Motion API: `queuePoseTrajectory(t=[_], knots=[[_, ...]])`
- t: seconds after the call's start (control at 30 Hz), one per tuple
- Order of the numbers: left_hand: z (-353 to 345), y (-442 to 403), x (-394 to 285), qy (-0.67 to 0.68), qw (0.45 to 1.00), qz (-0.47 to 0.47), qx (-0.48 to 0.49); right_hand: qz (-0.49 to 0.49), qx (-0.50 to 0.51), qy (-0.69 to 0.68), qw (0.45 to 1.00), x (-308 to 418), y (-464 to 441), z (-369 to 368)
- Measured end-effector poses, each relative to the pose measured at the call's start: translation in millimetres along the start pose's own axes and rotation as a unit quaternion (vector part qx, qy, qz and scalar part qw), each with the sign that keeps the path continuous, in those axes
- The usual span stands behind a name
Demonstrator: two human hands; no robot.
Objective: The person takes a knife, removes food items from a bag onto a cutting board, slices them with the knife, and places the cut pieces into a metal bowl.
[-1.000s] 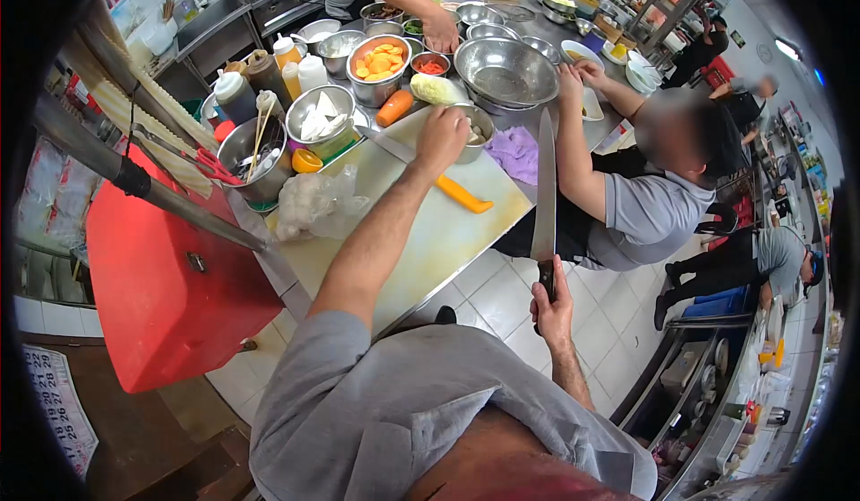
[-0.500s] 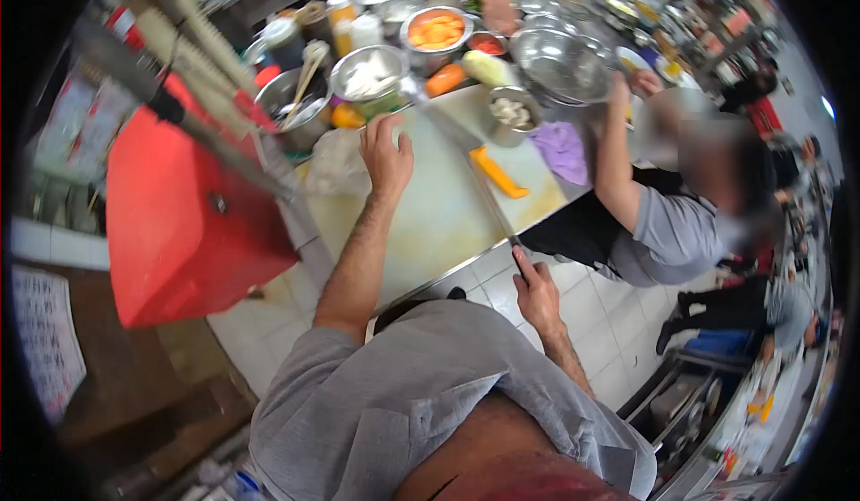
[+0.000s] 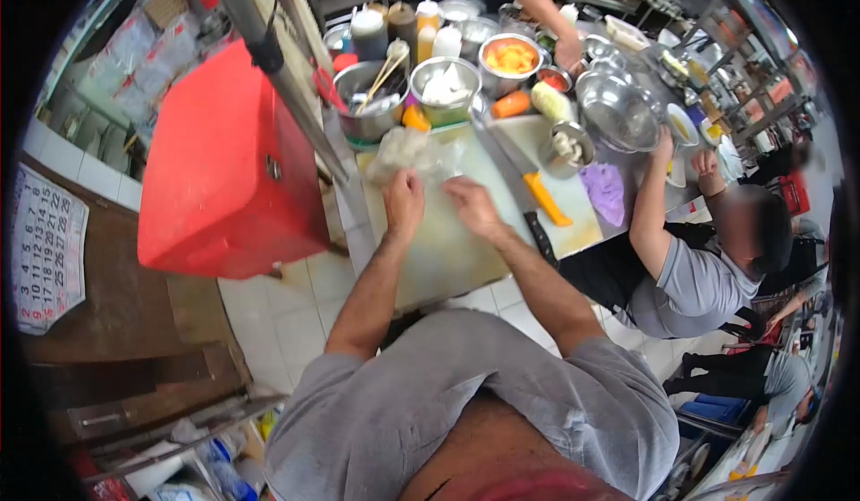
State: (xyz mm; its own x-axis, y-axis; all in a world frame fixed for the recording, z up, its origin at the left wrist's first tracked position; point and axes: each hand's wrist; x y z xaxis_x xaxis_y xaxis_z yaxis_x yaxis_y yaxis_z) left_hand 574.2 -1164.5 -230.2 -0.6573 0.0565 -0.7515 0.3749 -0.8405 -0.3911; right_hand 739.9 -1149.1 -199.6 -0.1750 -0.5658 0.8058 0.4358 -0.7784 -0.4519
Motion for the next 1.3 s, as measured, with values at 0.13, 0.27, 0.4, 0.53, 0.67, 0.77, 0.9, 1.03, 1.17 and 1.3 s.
queuePoseTrajectory(t=[0.13,0.27,0.4,0.53,0.67,0.77,0.9,1.03,1.17,1.3], knots=[[14,3,-31,0.054,0.997,-0.031,0.044,0.008,0.049,0.038,0.998,-53,-32,-44],[39,-9,-8,0.007,0.988,-0.125,0.088,-0.033,0.035,0.16,0.986,-67,-35,-52],[51,-24,15,-0.204,0.966,-0.155,0.026,0.026,-0.07,0.105,0.992,-25,-39,-40],[31,-33,44,-0.053,0.983,-0.125,0.126,-0.066,0.046,0.171,0.982,-25,-51,-39],[28,-29,32,-0.085,0.982,-0.116,0.125,-0.296,0.108,0.241,0.918,-38,-63,-37],[24,-35,40,-0.089,0.985,-0.106,0.106,-0.284,0.025,0.188,0.94,-26,-70,-31],[25,-39,40,-0.052,0.99,-0.089,0.1,-0.175,0.126,0.047,0.975,-42,-77,-30],[17,-37,36,-0.034,0.999,-0.028,0.023,-0.26,0.131,0.079,0.953,-64,-79,-51],[11,-32,48,-0.028,0.999,-0.02,0.033,-0.107,0.07,0.165,0.978,-80,-62,-63],[8,-11,42,-0.144,0.989,-0.01,-0.041,-0.158,0.022,0.221,0.962,-60,-41,-57]])
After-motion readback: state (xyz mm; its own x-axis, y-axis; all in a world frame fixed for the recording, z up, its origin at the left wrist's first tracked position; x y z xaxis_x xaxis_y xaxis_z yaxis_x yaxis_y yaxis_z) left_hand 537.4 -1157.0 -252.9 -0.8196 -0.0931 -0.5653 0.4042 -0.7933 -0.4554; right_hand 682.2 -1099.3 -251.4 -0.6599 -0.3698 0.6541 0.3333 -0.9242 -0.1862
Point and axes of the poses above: each hand's wrist, its own y-axis away from the middle knuckle, its own z-axis out of the back of the hand, x = y × z, and after that the axes turned 7 degrees about -y, right-handed
